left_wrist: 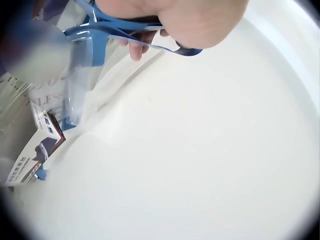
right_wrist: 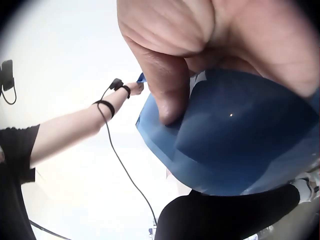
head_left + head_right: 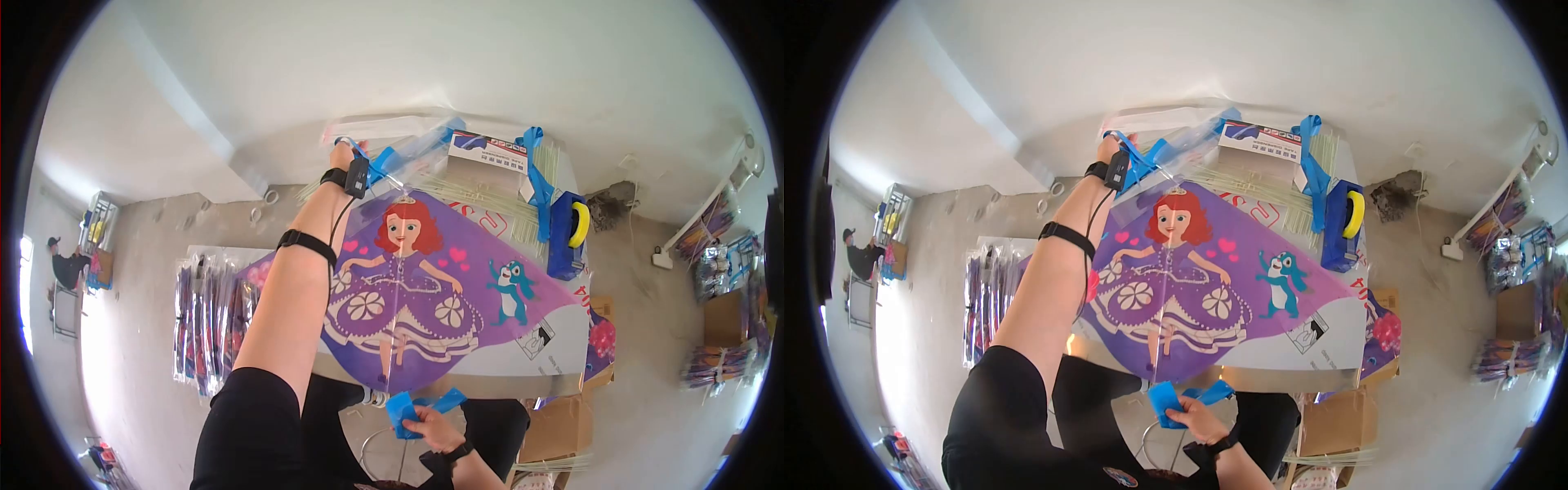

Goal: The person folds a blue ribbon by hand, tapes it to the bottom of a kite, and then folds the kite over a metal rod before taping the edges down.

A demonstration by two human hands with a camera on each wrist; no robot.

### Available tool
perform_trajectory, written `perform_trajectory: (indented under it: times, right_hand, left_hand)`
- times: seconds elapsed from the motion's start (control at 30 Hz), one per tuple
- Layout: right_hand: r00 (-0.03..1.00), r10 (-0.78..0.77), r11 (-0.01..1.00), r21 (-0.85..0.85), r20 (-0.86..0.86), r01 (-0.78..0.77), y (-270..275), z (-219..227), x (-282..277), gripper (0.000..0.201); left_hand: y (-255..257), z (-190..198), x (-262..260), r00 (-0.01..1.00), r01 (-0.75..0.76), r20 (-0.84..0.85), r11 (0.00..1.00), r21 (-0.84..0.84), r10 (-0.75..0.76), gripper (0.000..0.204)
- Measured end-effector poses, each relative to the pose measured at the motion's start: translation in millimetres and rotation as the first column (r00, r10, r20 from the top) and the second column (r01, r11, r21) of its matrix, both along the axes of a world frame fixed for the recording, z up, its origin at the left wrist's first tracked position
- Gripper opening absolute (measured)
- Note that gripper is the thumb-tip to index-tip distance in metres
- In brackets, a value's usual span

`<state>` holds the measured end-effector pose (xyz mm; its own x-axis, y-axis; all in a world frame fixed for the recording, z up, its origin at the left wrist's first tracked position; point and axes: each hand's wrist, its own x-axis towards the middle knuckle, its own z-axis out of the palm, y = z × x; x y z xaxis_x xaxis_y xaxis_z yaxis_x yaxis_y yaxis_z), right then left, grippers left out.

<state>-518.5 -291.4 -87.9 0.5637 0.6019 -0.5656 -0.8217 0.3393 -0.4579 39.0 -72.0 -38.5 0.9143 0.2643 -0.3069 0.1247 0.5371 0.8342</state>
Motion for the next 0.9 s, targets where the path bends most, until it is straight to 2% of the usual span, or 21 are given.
perform_trajectory:
  times: [0.03, 0.07, 0.1, 0.13, 0.17, 0.2, 0.23, 0.37, 0.43, 0.47, 0.53, 0.57, 0.63, 0.7, 0.77, 0.83, 0.9]
  right_hand:
    - [1.000, 0.022, 1.000, -0.007, 0.001, -0.022, 3.7, -4.6, -1.2, 0.022]
    - [0.999, 0.046, 0.999, -0.014, -0.001, -0.046, 7.0, -6.9, -2.3, 0.024]
    - [0.999, 0.041, 0.999, -0.013, -0.006, -0.041, 9.5, -5.6, -2.9, 0.024]
    - [0.999, 0.049, 0.998, -0.038, 0.018, -0.048, 10.9, -2.8, -3.3, 0.024]
    - [0.997, 0.059, 0.996, -0.063, 0.043, -0.057, 12.2, -2.9, -4.0, 0.025]
    - [0.994, 0.088, 0.992, -0.098, 0.065, -0.082, 12.3, -7.2, -6.8, 0.024]
    - [0.994, 0.088, 0.991, -0.101, 0.059, -0.082, 10.9, -6.7, -5.1, 0.024]
    - [0.989, 0.116, 0.986, -0.130, 0.095, -0.103, 12.2, -2.3, -4.7, 0.024]
    - [0.986, 0.126, 0.983, -0.144, 0.108, -0.110, 10.6, -8.1, -5.6, 0.025]
    - [0.980, 0.141, 0.983, -0.136, 0.137, -0.123, 11.4, -13.8, -5.5, 0.024]
    - [0.981, 0.122, 0.988, -0.115, 0.149, -0.105, 11.2, -7.8, -7.4, 0.022]
    - [0.981, 0.119, 0.988, -0.118, 0.151, -0.102, 10.0, -4.9, -3.6, 0.022]
    - [0.980, 0.075, 0.990, -0.133, 0.186, -0.050, 6.6, -1.0, -6.6, 0.020]
    - [0.996, -0.069, 0.997, -0.021, 0.064, 0.071, 4.3, 6.5, -6.9, 0.019]
    - [0.982, -0.154, 0.987, -0.033, 0.109, 0.158, 0.8, 40.8, 0.8, 0.018]
    - [0.953, -0.254, 0.967, 0.034, 0.163, 0.252, 1.2, 56.8, 2.2, 0.018]
    - [0.922, -0.269, 0.943, -0.118, 0.279, 0.311, 5.7, 71.8, 2.2, 0.017]
  left_hand:
    - [9.8, -20.3, 18.8, 1.000, 0.005, -0.002, 1.000, 0.002, -0.005, 0.034]
    - [22.4, -37.7, 32.3, 0.979, 0.062, 0.100, 0.732, 0.678, -0.176, 0.043]
    - [28.9, -49.7, 40.4, 0.927, -0.029, 0.058, 0.084, 0.996, -0.370, 0.053]
    - [29.0, -30.3, 32.9, 0.849, 0.039, -0.033, -0.001, 0.999, -0.528, 0.077]
    - [13.1, -17.9, 30.2, 0.845, 0.043, -0.036, 0.002, 0.999, -0.533, 0.077]
    - [-2.8, -16.3, 34.3, 0.979, 0.101, -0.083, 0.090, 0.991, -0.186, 0.082]
    - [-12.5, -11.9, 34.0, 0.970, 0.122, -0.158, 0.191, 0.974, 0.184, 0.088]
    - [-3.0, 28.2, 13.1, 0.990, 0.077, -0.097, 0.178, 0.981, 0.103, 0.101]
    - [2.5, 39.0, -6.9, 0.968, -0.244, 0.245, -0.020, 0.970, 0.062, 0.088]
    - [5.9, 45.3, -18.9, 0.968, -0.243, 0.244, -0.018, 0.970, 0.063, 0.088]
    - [12.1, 58.1, -51.2, 0.881, -0.467, 0.470, 0.057, 0.883, -0.054, 0.071]
    - [12.2, 64.8, -71.1, 0.880, -0.468, 0.472, 0.061, 0.881, -0.056, 0.071]
    - [11.0, 74.7, -139.6, 0.820, -0.489, 0.528, 0.209, 0.847, -0.221, 0.054]
    - [7.8, 83.7, -223.9, 0.834, -0.410, 0.453, 0.194, 0.891, -0.316, 0.047]
    - [3.0, 77.7, -307.6, 0.891, -0.171, 0.321, 0.417, 0.893, -0.320, 0.042]
    - [-5.2, 79.7, -388.2, 0.923, 0.072, 0.205, 0.670, 0.739, -0.326, 0.036]
    - [-14.2, 77.8, -453.0, 0.938, 0.233, 0.088, 0.799, 0.554, -0.335, 0.035]
